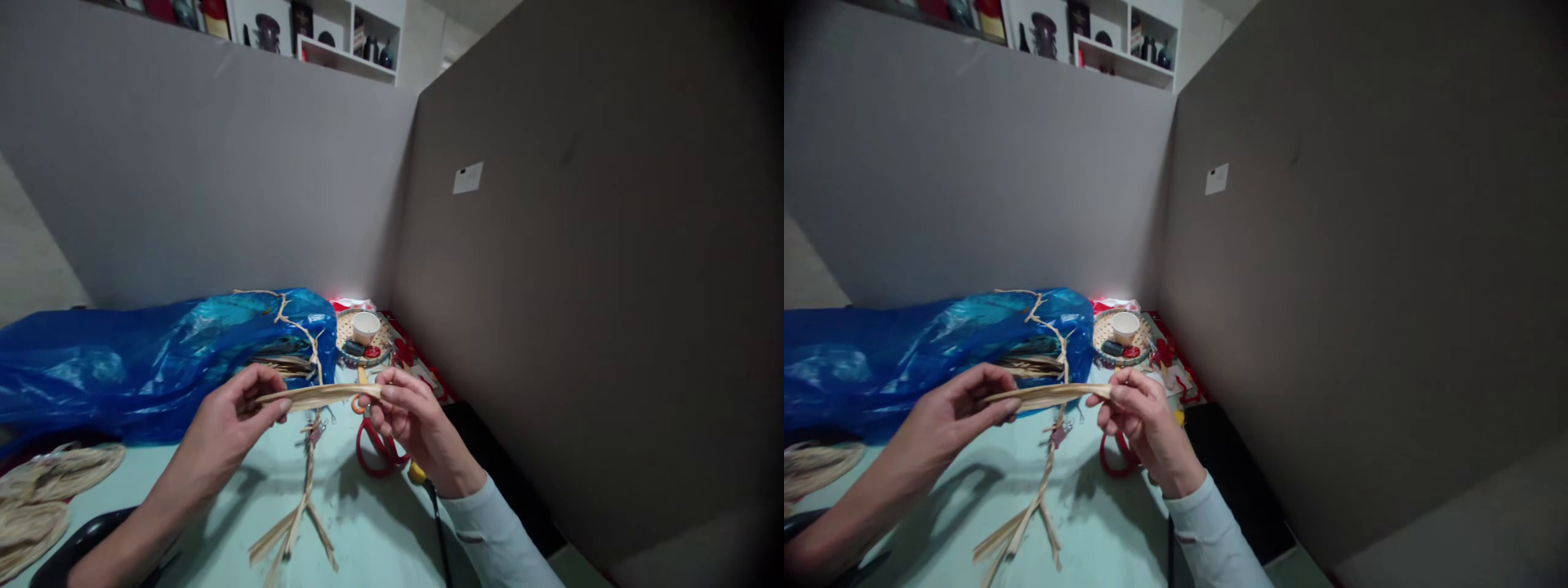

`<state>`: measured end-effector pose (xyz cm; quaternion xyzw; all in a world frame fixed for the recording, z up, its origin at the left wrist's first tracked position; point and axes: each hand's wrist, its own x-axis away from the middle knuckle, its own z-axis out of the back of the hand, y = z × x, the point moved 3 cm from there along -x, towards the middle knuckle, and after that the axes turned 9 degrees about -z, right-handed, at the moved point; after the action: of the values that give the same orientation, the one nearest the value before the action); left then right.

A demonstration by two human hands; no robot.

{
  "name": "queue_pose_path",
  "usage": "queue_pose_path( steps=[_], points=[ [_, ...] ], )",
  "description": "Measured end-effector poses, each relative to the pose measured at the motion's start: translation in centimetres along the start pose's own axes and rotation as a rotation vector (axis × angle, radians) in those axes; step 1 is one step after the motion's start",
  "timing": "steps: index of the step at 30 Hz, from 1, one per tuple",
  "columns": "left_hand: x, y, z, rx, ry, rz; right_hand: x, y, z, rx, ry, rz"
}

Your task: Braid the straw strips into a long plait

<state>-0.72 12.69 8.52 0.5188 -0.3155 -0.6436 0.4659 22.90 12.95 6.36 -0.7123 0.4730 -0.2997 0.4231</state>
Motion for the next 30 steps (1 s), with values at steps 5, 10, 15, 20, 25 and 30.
queue_pose_path(
  steps=[5, 10, 15, 20, 25, 30],
  points=[
    [0.9, -0.6, -3.2, -0.038, -0.227, 0.076, -0.4, -0.2, 0.6, -0.054, 0.123, 0.166],
    [1.9, -1.8, -5.8, 0.087, -0.209, 0.095, -0.9, 1.5, -0.5, 0.114, 0.176, 0.174],
    [2.4, -1.5, -6.3, -0.026, -0.232, 0.093, -0.8, 2.4, -0.8, 0.257, 0.246, 0.199],
    [2.2, -0.7, -6.5, 0.051, -0.201, 0.143, -0.9, 2.9, -0.9, 0.262, 0.173, 0.121],
    [2.3, -1.5, -6.0, 0.118, -0.147, 0.200, -1.2, 3.2, -0.9, 0.209, 0.091, 0.045],
    [2.7, -2.5, -6.2, 0.310, -0.140, 0.374, -1.1, 3.0, -1.0, 0.197, 0.060, 0.026]
  ],
)
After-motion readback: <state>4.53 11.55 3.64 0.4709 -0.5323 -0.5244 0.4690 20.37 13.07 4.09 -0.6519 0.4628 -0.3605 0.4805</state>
